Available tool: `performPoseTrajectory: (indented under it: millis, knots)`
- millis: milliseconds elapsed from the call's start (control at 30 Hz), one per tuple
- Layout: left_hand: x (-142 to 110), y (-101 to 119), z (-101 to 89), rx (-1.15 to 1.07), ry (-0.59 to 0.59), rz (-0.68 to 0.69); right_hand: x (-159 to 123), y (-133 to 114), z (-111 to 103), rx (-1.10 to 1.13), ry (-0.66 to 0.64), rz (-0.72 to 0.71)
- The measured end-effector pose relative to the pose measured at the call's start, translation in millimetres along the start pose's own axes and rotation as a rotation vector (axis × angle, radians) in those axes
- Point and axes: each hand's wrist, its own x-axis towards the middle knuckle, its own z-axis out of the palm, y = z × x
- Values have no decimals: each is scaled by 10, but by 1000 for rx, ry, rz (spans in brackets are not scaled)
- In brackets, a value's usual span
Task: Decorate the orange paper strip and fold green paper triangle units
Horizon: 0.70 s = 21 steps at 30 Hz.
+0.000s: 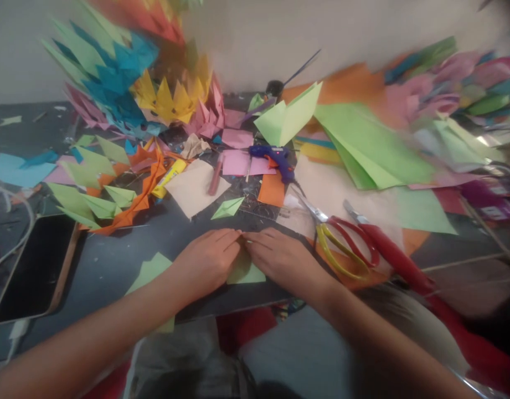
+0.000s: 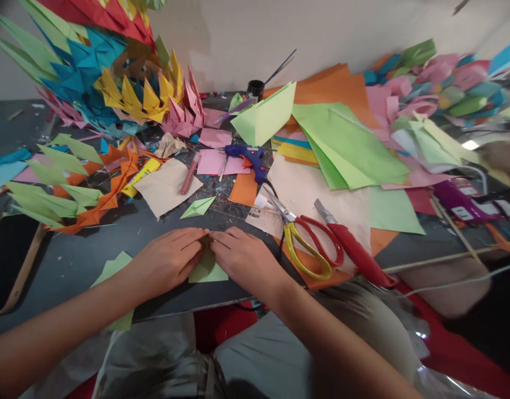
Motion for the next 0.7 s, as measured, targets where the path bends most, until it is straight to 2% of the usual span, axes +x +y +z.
performPoseTrajectory:
  millis: [233,333,500,700]
  knots:
    - [71,55,-46,24,-65,-90,27,-309,-210,-145,-93,147]
    - [52,74,-44,55,-53,-99,-4,-357,-282,-157,-84,186]
    - [32,124,-40,83,-61,-94,41,-228,-158,-124,16,236]
    - [-16,90,-119,4,-53,-90,82,-168,-21,-152,-62,272]
